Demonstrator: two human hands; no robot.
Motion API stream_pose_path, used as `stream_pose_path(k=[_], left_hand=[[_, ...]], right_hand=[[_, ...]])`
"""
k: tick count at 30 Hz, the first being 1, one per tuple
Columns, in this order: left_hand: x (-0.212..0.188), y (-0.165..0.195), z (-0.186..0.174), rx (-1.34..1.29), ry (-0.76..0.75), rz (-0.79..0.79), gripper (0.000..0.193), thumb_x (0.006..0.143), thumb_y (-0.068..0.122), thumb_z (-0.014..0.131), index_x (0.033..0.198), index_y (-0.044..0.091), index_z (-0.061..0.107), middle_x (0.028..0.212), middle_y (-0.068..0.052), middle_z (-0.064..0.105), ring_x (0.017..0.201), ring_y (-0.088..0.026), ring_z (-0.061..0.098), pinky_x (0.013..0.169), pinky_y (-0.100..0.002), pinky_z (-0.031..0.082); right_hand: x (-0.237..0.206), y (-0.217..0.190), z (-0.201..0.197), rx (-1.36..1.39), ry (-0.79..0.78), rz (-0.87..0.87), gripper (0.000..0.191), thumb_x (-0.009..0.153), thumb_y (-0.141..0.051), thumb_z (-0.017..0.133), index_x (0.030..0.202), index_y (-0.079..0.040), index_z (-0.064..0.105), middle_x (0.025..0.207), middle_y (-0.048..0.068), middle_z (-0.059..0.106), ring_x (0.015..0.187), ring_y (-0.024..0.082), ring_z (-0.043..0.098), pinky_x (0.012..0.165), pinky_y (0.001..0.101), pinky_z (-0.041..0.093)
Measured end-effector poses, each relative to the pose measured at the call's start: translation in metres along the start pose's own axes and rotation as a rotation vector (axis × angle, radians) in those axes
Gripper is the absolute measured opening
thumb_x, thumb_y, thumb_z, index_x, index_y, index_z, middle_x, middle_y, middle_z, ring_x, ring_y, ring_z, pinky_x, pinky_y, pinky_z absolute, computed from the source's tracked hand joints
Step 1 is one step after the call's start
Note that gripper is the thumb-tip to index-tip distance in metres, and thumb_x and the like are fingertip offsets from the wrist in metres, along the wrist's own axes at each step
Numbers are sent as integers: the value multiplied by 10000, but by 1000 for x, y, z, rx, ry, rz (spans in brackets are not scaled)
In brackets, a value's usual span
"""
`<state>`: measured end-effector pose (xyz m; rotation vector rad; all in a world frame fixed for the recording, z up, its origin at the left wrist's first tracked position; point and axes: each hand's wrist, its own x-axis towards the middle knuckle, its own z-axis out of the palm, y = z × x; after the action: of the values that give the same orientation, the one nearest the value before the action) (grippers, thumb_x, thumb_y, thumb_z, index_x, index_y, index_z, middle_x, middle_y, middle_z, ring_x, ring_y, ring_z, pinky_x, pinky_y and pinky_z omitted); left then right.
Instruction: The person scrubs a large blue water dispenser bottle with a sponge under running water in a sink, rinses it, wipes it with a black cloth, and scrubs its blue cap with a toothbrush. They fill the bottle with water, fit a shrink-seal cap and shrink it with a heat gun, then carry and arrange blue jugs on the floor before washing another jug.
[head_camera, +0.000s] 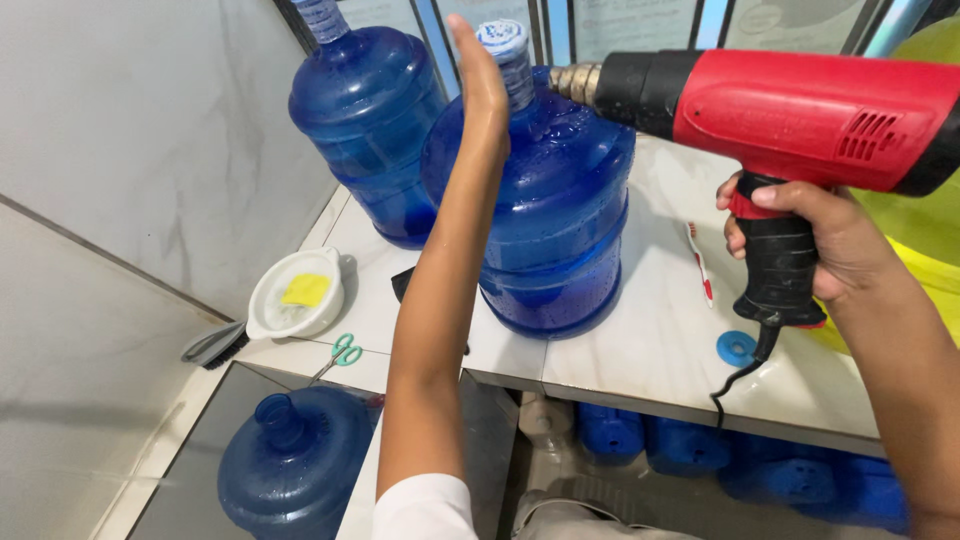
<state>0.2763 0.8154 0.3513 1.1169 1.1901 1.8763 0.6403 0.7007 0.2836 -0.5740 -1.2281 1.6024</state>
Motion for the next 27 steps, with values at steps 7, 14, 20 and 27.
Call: stream_pose_path(k=[7, 14, 20, 27], left_hand=[[32, 25, -13, -138, -304, -93, 979, 938, 739, 255, 1550, -25, 254, 1523, -334, 504, 1409, -423, 528, 1155, -490, 415], [-3, 1, 0, 729, 257, 625, 892, 1037, 645, 461, 1528, -92, 353, 1525, -337, 458, 1399, -458, 468, 1158, -497, 389], [6, 16, -31, 548, -323, 401, 959, 851, 586, 746, 1546, 36, 380, 1463, -222, 596, 1351, -331, 633, 1151, -426, 526], [0, 23, -49, 890, -232, 831, 602, 1111, 368, 499, 1626, 82, 379, 1680, -174, 383, 1580, -392, 324, 1303, -483, 149]], right_hand=[[9, -5, -1, 43, -40, -64, 361, 895, -130, 659, 1208, 45, 617, 1042, 157, 684, 753, 265, 656, 703, 378, 560], [18, 5, 3, 50, -12, -15, 316, 905, -128, 646, 1171, 39, 615, 1035, 133, 680, 752, 252, 655, 693, 363, 556], [7, 22, -12, 92, 13, 102, 346, 867, -142, 633, 1169, 28, 625, 1010, 128, 687, 729, 242, 656, 671, 353, 557], [24, 6, -6, 176, -93, 19, 342, 907, -162, 649, 1167, 56, 603, 1033, 132, 688, 754, 238, 658, 701, 347, 568]])
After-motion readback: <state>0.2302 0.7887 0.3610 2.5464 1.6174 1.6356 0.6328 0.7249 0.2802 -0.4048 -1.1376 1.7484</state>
